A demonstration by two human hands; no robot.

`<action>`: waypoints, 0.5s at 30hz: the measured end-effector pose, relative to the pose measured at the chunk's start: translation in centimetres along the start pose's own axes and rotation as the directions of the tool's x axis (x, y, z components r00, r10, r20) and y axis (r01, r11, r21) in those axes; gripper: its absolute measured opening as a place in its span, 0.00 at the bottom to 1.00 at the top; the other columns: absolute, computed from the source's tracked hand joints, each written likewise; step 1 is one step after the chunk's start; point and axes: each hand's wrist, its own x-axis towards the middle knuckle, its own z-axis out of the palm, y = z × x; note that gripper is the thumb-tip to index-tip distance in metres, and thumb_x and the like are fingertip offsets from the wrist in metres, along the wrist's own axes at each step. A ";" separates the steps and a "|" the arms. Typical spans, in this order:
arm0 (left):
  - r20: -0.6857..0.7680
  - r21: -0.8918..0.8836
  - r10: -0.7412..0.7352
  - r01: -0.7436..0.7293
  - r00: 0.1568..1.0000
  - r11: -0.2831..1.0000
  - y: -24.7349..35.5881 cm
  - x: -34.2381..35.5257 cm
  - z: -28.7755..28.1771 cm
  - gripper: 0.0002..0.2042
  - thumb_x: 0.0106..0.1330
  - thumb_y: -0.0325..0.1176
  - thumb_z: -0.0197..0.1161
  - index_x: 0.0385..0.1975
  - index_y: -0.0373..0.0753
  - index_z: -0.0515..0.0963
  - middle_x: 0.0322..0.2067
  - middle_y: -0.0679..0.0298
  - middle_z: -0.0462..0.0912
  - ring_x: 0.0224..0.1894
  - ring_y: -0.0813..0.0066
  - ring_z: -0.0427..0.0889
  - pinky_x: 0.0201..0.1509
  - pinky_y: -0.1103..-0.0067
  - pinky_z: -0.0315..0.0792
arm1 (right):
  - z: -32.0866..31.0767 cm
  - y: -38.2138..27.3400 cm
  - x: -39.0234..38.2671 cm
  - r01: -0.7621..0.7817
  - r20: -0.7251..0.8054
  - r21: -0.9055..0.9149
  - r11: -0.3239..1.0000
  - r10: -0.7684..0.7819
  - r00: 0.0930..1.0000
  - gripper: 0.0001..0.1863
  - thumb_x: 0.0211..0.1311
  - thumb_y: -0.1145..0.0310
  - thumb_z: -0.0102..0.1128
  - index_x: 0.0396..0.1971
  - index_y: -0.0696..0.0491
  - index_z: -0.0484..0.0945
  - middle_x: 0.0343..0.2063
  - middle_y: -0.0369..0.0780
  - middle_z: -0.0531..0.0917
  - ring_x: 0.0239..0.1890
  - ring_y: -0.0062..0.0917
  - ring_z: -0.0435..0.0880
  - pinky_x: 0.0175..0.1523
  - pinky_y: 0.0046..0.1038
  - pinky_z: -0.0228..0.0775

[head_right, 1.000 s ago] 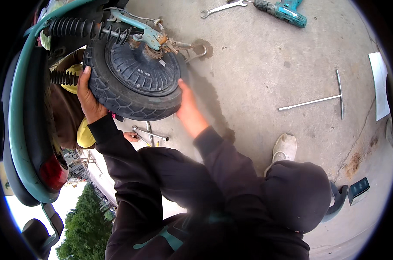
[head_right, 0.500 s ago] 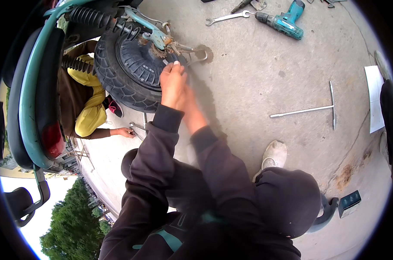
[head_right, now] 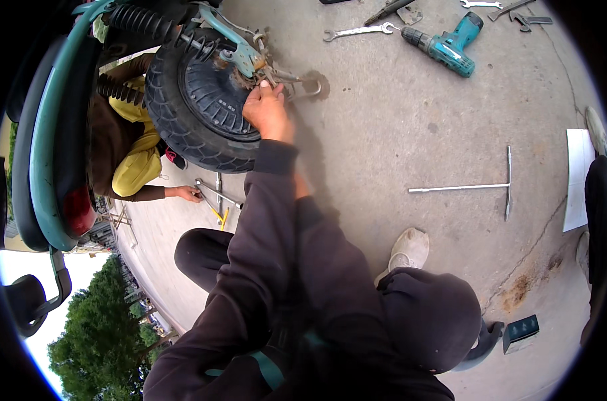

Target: The person installs a rear wheel onto a light blue scooter. They place the wheel on the axle, insert a metal washer and a cotter pin, and then use a wrench to tighten the axle nut. The person also adjusts the brake cable and checks the wheel's alignment.

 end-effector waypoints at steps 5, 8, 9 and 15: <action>-0.044 0.127 0.077 -0.071 0.996 0.989 1.7 -1.1 0.2 0.16 0.74 0.33 0.59 0.43 0.21 0.80 0.31 0.56 0.87 0.31 0.72 0.85 0.37 0.78 0.75 | 0.1 -0.1 -0.2 -0.034 -0.020 0.059 0.998 0.035 0.999 0.24 0.73 0.64 0.57 0.63 0.58 0.67 0.56 0.40 0.74 0.56 0.25 0.75 0.57 0.28 0.71; -0.040 0.118 0.098 -0.093 0.994 0.989 1.6 -0.4 -0.3 0.16 0.72 0.32 0.61 0.44 0.20 0.80 0.31 0.55 0.87 0.31 0.71 0.87 0.34 0.80 0.76 | 0.4 -0.2 -0.2 -0.049 -0.018 0.088 0.995 0.051 0.999 0.24 0.73 0.64 0.57 0.63 0.58 0.67 0.56 0.41 0.74 0.57 0.25 0.74 0.57 0.28 0.70; -0.050 0.138 0.100 -0.092 0.994 0.986 1.6 -0.4 -0.5 0.16 0.72 0.32 0.61 0.44 0.19 0.80 0.31 0.54 0.87 0.31 0.71 0.88 0.34 0.80 0.76 | 0.5 -0.2 -0.1 -0.055 -0.016 0.092 0.994 0.056 0.998 0.24 0.73 0.63 0.57 0.63 0.58 0.67 0.57 0.41 0.73 0.57 0.25 0.74 0.58 0.28 0.70; -0.022 0.167 0.125 -0.119 0.992 0.979 2.1 -0.1 0.2 0.17 0.71 0.29 0.60 0.51 0.19 0.77 0.38 0.51 0.87 0.31 0.68 0.88 0.35 0.78 0.77 | -0.3 -1.2 0.9 -0.057 -0.040 0.108 0.993 0.061 0.997 0.25 0.73 0.63 0.56 0.64 0.59 0.66 0.58 0.42 0.73 0.58 0.27 0.74 0.59 0.29 0.69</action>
